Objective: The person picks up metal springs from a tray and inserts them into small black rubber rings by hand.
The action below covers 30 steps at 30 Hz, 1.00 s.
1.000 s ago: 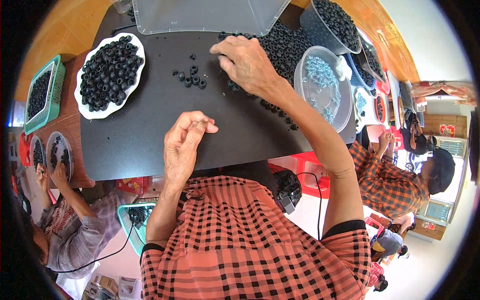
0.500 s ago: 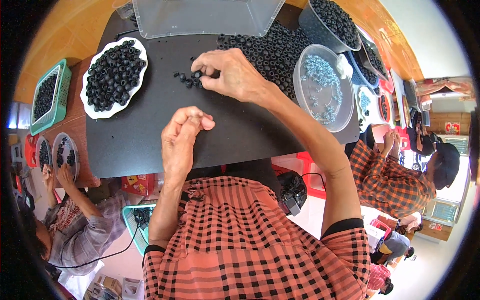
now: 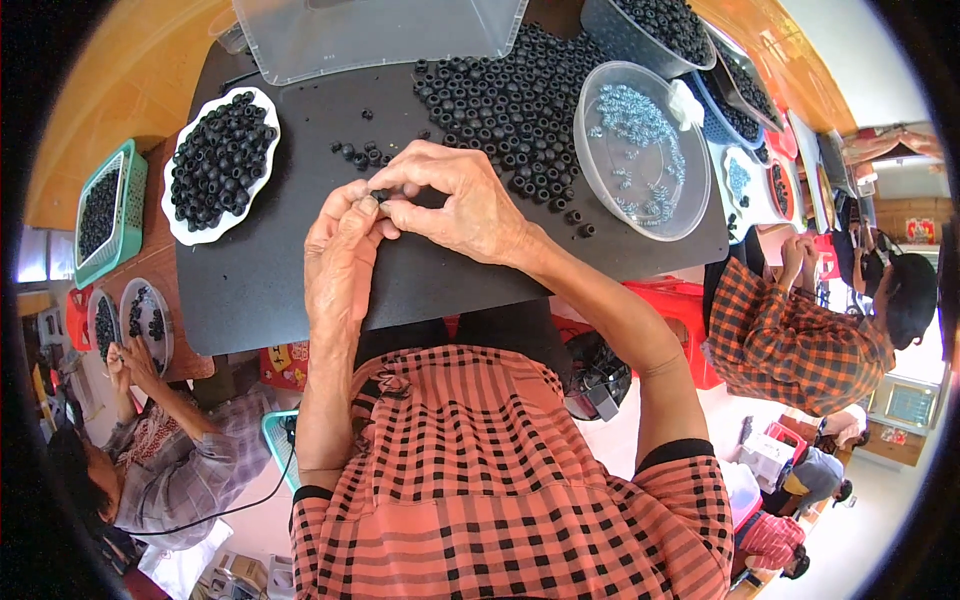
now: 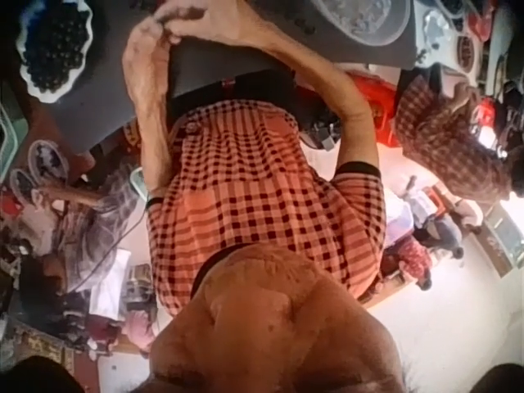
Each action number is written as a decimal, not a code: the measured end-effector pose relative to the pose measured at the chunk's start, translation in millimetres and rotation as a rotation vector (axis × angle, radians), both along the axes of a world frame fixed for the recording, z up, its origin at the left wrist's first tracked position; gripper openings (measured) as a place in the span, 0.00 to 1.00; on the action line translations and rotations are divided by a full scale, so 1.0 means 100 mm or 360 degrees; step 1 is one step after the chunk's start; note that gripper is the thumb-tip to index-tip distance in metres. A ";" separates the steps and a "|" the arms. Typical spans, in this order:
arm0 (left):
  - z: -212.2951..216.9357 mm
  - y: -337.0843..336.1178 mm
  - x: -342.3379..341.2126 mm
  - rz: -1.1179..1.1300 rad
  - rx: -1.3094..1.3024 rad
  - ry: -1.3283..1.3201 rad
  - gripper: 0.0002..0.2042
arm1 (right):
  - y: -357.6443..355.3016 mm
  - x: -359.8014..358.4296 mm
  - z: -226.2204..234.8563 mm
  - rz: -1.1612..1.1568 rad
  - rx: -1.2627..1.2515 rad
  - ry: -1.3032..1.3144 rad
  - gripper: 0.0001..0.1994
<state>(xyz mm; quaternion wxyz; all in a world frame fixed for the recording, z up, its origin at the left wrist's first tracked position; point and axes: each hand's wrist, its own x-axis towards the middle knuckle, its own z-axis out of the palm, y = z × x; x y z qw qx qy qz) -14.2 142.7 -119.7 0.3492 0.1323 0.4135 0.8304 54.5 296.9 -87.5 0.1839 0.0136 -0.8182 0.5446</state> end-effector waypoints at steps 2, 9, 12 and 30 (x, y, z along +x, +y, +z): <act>0.03 0.01 0.01 -0.0020 -0.0075 0.0018 0.09 | 0.01 0.03 -0.02 0.0005 0.0136 0.0189 0.08; 0.00 -0.01 0.04 -0.0095 -0.0277 0.0095 0.07 | 0.02 0.13 -0.10 -0.0079 0.0001 0.0142 0.05; -0.02 -0.03 0.05 -0.0144 -0.0206 0.0090 0.07 | 0.01 0.21 -0.07 -0.0143 -0.0054 0.0091 0.04; 0.00 -0.07 0.15 -0.0032 -0.0229 0.0181 0.08 | 0.05 0.16 -0.37 -0.0522 0.0878 0.0256 0.06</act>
